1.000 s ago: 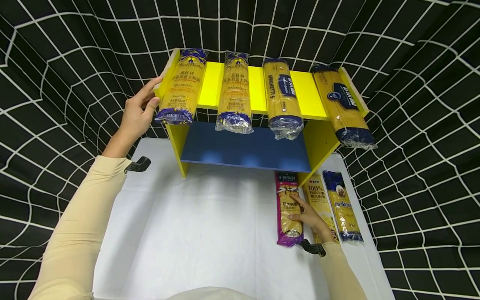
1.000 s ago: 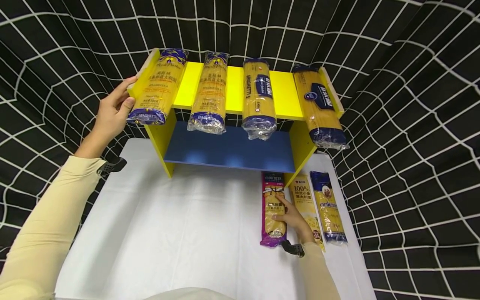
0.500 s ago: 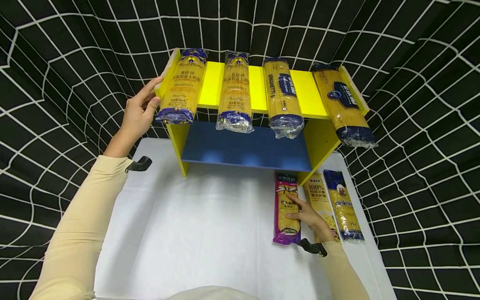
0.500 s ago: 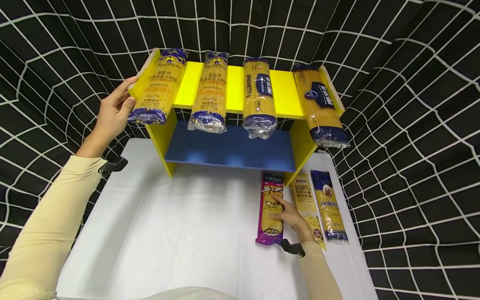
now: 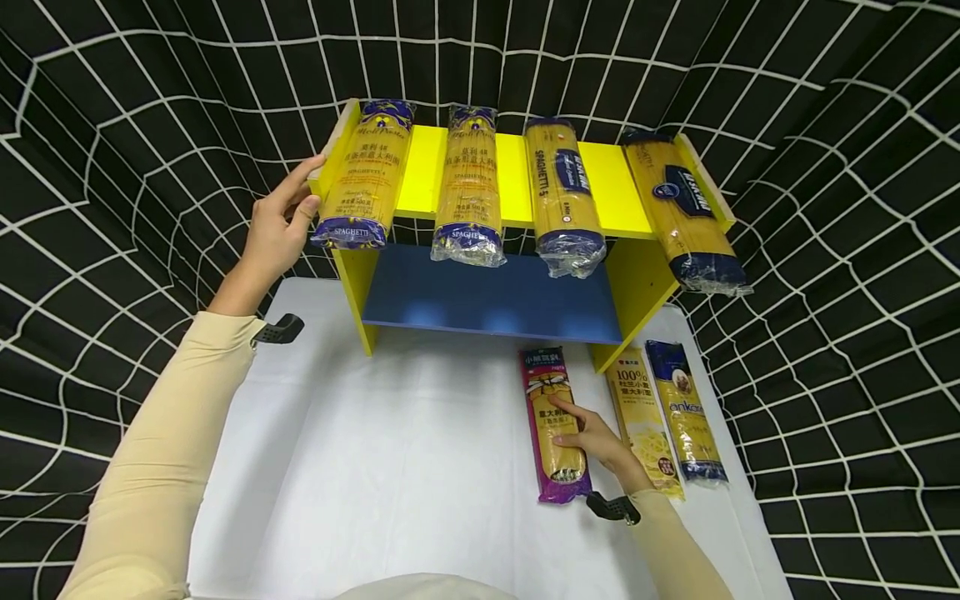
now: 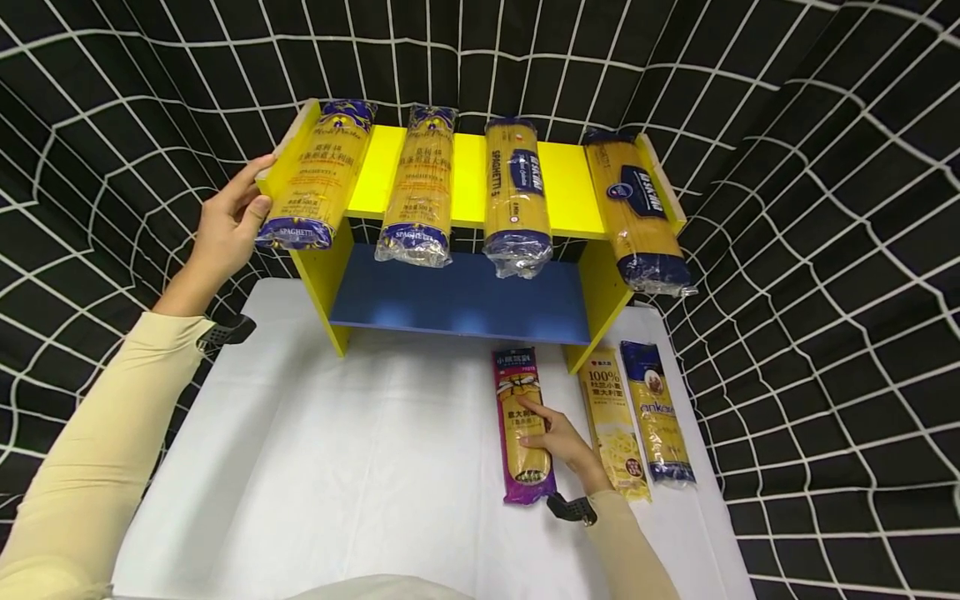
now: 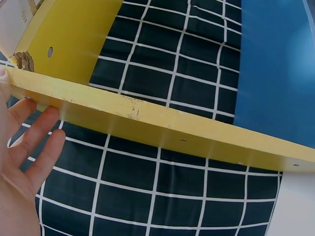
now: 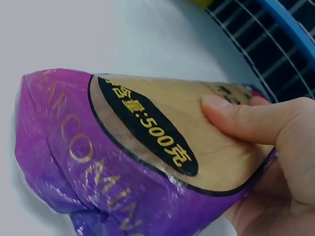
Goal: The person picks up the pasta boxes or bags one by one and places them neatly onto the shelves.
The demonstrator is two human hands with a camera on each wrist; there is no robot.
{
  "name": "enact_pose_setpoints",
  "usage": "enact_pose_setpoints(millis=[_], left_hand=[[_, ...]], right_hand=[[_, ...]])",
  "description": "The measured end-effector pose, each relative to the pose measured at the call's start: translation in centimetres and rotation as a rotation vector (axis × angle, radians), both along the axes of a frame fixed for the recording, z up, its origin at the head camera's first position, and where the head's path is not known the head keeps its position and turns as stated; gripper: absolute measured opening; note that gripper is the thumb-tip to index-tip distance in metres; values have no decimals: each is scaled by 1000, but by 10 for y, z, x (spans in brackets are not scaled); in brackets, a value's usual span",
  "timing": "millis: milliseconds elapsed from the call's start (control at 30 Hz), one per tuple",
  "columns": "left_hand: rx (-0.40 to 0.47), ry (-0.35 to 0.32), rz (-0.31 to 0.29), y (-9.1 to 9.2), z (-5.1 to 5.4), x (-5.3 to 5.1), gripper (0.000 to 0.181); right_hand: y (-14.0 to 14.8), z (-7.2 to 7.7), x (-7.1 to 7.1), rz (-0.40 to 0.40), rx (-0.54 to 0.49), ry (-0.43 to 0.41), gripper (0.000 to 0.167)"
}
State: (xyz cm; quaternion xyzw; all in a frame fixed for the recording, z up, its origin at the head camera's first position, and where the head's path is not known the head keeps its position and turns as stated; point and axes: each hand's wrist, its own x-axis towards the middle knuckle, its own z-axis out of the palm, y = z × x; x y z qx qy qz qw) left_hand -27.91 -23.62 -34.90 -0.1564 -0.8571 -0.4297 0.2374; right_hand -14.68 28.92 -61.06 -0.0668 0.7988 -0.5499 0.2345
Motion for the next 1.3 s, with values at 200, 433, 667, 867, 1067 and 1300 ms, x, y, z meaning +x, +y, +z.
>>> enact_pose_setpoints(millis=[200,433,667,867,1067,1300], left_hand=[[-6,-3,2,0,0,0,49],[-7,-10,8,0,0,1,50],[0,-12,4,0,2,1,50],[7,-3,0,0,0,0,50],[7,1,2,1,-1,0,49],[19,-7,8,1,-1,1,49]], right_hand=[[-23,3,1,115,-9,42,73],[-46,15,-2,232,-78,59,72],[-67,28,0,329,-63,43,72],[-82,36,2,380,-73,72,70],[-94,50,0,360,-106,47,71],[-106,66,-12,264,-197,51,72]])
